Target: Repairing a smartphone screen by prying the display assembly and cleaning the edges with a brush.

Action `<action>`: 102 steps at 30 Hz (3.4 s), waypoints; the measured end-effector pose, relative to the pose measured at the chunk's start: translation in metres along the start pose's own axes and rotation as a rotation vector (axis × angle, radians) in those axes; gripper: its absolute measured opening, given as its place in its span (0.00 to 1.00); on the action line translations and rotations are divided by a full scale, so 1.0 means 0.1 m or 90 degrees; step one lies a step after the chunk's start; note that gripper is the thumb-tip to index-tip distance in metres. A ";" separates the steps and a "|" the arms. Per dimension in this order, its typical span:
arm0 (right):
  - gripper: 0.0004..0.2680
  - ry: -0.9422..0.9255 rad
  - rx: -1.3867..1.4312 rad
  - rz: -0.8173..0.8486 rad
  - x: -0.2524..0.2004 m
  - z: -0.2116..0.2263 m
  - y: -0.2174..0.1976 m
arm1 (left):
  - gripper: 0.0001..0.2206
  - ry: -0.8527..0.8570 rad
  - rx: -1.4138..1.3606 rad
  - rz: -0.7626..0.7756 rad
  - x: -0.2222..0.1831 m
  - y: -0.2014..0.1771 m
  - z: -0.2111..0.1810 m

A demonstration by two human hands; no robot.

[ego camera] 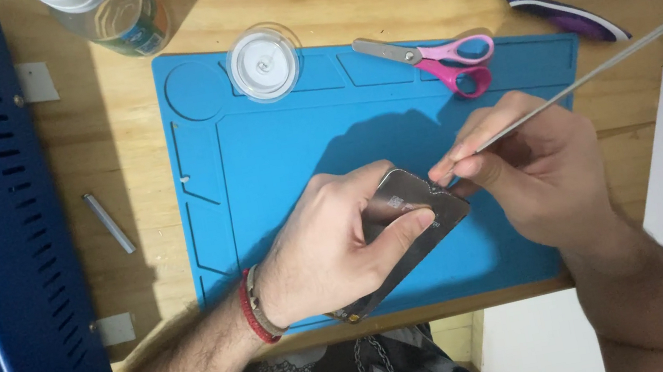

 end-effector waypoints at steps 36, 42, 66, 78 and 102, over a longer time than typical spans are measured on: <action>0.04 0.069 0.048 0.068 -0.01 0.00 -0.09 | 0.18 -0.023 0.023 -0.003 -0.03 -0.01 0.03; 0.03 0.076 0.007 0.044 -0.01 0.09 -0.09 | 0.16 -0.002 0.015 0.012 -0.01 0.00 -0.01; 0.04 0.050 0.022 0.082 0.00 0.06 -0.10 | 0.16 -0.034 0.008 -0.021 -0.03 0.04 0.04; 0.03 0.066 0.045 0.102 -0.02 0.06 -0.14 | 0.10 -0.033 0.013 -0.027 -0.02 0.04 0.01; 0.06 0.210 -0.136 0.163 0.04 0.16 -0.33 | 0.14 -0.055 -0.044 -0.098 -0.06 0.05 0.07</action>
Point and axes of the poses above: each hand's wrist, its own x-axis towards the middle knuckle, its own y-axis out of the palm, z = x × y, the point moved 2 cm from there along x, towards the middle knuckle, and after that the axes turned 3 degrees about y, right-handed, at the moved point
